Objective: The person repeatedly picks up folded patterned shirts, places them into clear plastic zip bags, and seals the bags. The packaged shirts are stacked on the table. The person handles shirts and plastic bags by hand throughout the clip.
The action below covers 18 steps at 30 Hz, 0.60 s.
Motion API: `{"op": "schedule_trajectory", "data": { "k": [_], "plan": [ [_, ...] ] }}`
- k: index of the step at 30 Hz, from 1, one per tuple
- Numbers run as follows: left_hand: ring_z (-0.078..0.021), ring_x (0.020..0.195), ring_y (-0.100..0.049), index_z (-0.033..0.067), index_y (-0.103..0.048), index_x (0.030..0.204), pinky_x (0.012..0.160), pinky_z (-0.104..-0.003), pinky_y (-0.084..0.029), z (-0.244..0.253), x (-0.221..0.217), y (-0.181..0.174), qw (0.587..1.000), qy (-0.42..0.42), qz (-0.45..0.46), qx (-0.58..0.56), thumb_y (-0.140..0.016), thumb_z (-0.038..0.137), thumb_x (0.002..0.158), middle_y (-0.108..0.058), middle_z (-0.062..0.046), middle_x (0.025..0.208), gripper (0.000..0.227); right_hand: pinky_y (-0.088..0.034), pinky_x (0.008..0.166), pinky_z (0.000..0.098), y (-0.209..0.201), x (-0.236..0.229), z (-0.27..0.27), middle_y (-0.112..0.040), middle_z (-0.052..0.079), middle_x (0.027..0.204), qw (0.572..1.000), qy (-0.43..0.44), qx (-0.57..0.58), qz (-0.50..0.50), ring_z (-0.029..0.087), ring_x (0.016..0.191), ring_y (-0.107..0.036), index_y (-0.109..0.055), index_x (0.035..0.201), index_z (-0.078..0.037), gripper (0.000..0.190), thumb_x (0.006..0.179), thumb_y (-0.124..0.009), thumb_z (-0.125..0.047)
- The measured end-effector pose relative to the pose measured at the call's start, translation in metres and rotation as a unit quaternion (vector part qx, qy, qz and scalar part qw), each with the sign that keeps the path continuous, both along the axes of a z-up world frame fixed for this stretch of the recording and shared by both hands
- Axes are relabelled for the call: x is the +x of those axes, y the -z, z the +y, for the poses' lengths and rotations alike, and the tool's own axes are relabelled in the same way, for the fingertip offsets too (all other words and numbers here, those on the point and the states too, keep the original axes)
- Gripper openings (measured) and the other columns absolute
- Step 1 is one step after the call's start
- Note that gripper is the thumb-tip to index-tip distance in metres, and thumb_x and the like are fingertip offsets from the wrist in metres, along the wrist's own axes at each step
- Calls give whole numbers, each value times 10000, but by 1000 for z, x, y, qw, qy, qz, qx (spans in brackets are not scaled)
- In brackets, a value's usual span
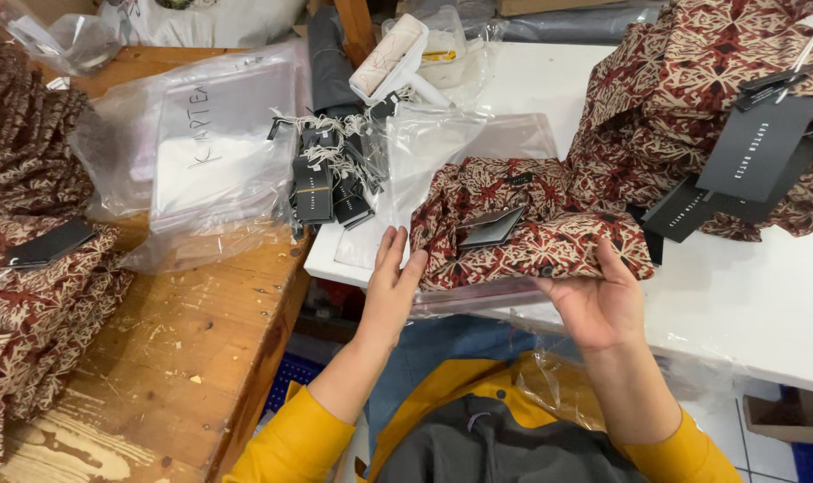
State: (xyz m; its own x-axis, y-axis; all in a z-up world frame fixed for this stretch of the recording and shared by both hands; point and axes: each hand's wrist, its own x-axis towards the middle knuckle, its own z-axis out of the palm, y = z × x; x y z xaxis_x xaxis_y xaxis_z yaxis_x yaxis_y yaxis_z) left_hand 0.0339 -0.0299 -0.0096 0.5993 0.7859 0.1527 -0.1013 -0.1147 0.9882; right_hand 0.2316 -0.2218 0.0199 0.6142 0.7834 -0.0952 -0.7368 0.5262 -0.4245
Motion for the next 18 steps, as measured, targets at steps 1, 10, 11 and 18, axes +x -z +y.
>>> {"op": "schedule_trajectory", "data": {
  "k": [1, 10, 11, 18],
  "plan": [
    [-218, 1466, -378, -73, -367, 1544, 1160, -332, -364, -4, -1, 2, 999, -6, -28, -14, -621, 275, 1009, -286, -145, 1649, 686, -290, 1175, 699, 2, 0, 0, -480, 131, 1580, 1000, 0, 10, -5, 381, 1470, -430, -425, 1523, -88, 554, 1031, -503, -329],
    [-250, 1103, -661, -13, -406, 1541, 877, -421, -566, -3, 5, 16, 889, 69, -150, -427, -583, 353, 1000, -642, -136, 1304, 677, -369, 1119, 651, 41, -5, -17, -536, 154, 1517, 997, -33, -57, -36, 382, 1386, -504, -452, 1506, -74, 515, 1045, -485, -302],
    [-241, 1083, -677, 5, -414, 1540, 871, -415, -577, 2, 10, 17, 896, 57, -146, -415, -585, 324, 1007, -657, -123, 1283, 644, -395, 1096, 659, 44, -5, -17, -551, 169, 1495, 994, -46, -79, -59, 395, 1356, -523, -463, 1493, -58, 509, 1038, -487, -284],
    [-322, 1059, -700, 198, -597, 1437, 898, -382, -541, -6, 27, 14, 964, 13, 188, 187, -623, 192, 942, -706, -169, 1250, 496, -507, 1026, 495, 55, -11, 1, -642, 262, 1341, 743, 50, -416, -521, 419, 1209, -631, -514, 1446, -1, 421, 1064, -580, -166]
  ]
}}
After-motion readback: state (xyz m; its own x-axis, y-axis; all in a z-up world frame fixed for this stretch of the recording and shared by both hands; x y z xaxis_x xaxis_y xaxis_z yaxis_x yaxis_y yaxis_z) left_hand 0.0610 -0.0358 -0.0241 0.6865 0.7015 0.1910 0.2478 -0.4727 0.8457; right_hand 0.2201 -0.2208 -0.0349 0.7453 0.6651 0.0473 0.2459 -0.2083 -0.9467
